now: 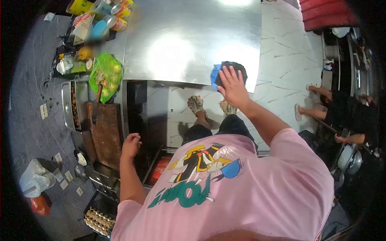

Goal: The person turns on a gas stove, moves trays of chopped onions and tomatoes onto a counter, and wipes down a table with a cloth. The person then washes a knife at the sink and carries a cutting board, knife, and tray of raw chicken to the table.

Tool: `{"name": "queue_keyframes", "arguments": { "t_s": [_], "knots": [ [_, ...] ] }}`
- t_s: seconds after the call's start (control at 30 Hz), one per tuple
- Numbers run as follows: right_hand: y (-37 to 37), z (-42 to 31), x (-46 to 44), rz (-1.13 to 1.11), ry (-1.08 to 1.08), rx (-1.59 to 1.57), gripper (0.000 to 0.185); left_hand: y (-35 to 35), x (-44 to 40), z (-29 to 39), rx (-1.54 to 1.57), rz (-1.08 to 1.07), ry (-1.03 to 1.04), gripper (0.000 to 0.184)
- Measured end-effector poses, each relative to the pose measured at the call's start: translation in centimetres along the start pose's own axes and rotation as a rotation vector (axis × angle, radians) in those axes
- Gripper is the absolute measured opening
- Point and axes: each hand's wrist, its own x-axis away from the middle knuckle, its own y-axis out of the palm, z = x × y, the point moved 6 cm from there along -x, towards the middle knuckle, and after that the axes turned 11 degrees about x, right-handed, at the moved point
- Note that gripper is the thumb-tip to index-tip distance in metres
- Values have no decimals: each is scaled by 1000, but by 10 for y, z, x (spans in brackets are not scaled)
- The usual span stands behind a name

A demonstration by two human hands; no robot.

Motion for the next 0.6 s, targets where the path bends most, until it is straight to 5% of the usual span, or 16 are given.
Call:
{"name": "queue_keyframes", "arguments": {
  "t_s": [0.4,0.6],
  "knots": [
    [7,-244,-225,120,-443,-134,63,-7,53,-48,100,11,-178,27],
    [9,-225,-235,173,-341,-182,61,-16,48,-19,116,-4,-99,27]
  ]
}}
